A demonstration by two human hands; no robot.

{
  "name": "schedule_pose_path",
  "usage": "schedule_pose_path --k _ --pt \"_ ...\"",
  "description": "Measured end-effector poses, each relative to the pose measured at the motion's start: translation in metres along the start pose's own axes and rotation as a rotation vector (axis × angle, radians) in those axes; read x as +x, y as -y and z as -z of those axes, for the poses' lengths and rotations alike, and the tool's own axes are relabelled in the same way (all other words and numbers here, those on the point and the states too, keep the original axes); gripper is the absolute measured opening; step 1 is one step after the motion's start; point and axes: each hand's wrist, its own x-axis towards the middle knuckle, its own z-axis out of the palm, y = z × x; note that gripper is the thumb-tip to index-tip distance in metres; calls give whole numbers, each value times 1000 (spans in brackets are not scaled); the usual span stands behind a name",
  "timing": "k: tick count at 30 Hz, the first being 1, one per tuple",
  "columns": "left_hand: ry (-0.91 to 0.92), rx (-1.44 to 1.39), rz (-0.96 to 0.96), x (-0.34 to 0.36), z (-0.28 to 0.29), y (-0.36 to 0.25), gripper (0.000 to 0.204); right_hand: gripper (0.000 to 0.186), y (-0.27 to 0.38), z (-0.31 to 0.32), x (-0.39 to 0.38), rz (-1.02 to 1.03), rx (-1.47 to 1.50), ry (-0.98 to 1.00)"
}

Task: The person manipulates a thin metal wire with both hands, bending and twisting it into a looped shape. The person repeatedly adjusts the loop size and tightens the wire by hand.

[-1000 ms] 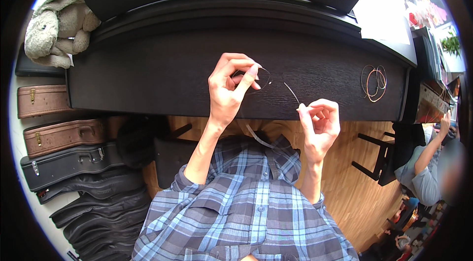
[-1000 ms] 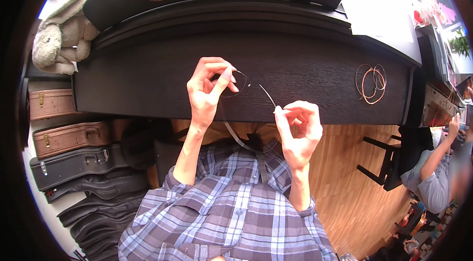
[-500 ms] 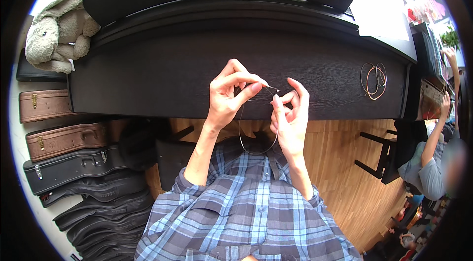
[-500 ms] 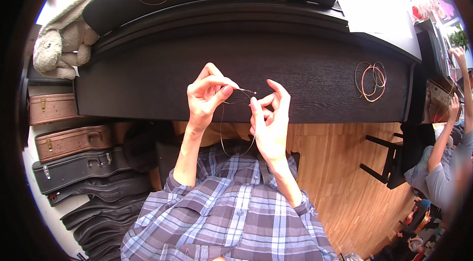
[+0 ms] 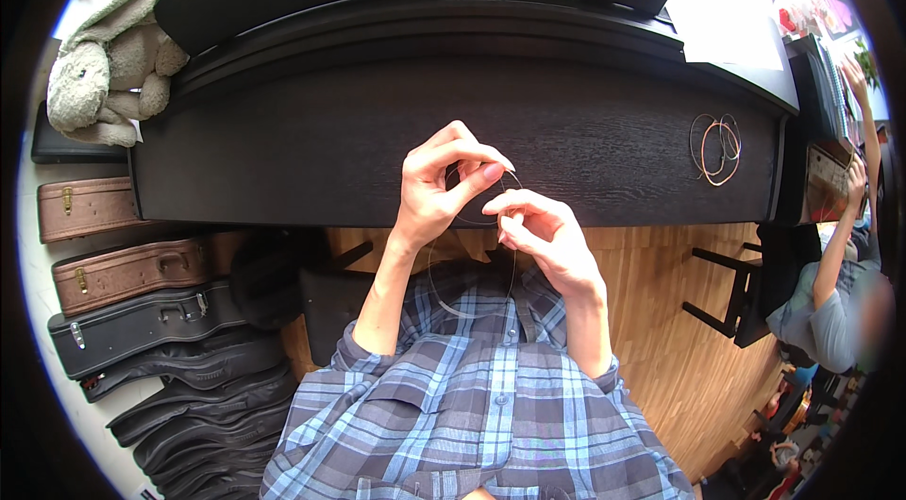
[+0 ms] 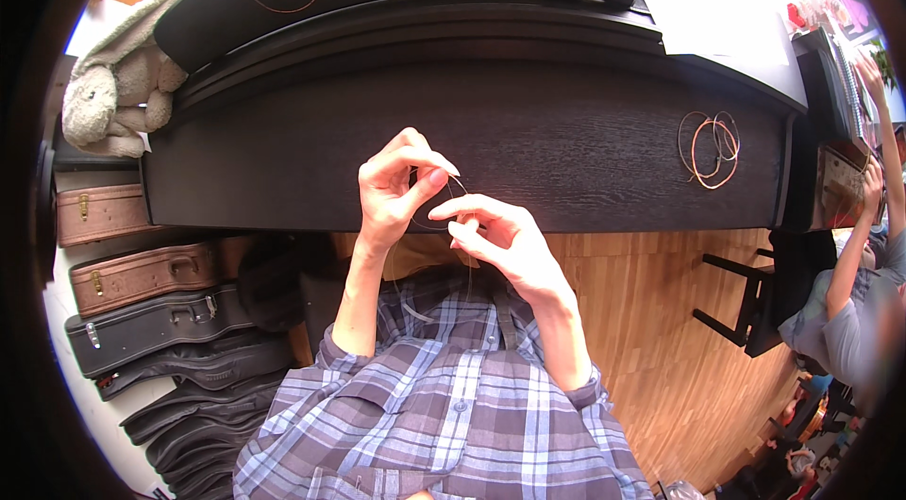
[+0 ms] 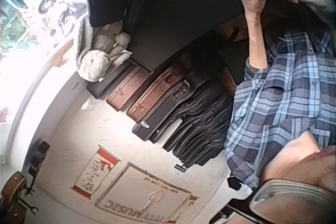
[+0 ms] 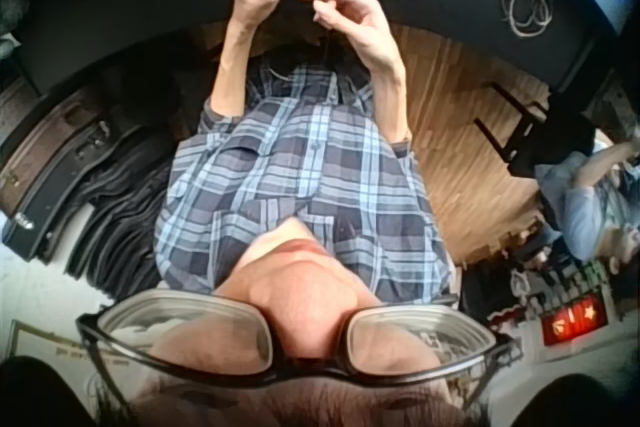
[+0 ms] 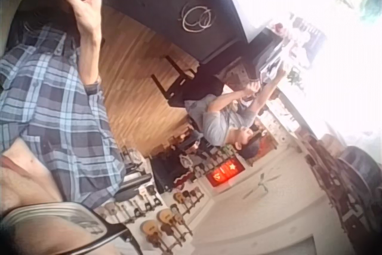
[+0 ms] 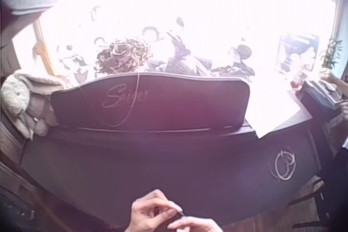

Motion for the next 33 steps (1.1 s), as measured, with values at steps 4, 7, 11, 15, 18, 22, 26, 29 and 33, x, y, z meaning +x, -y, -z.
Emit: schedule_pose_path --k 4,7,11,15,18,22,26,29,33 --pt "12 3 -14 0 0 0 12 19 -6 -1 1 -11 310 -31" --pt "6 -22 -24 0 0 -1 11 20 -8 3 -1 5 437 -65" --pt "-20 -63 8 0 0 -2 9 12 -14 3 0 139 418 -115" --pt "-37 -88 103 -2 1 -5 5 21 -21 2 0 181 435 -304" --pt "-49 -224 126 -3 0 -6 7 26 -19 8 -2 247 449 -350" --pt "-81 -383 184 -2 4 -6 12 25 -12 27 -7 420 270 -477" --pt "-105 -456 228 -3 6 -7 13 23 0 60 -15 580 123 -655" --pt "-121 -499 239 -2 7 -7 15 20 8 88 -26 648 219 -678" --pt "-138 -567 225 0 8 -7 16 18 17 116 -39 749 401 -572"
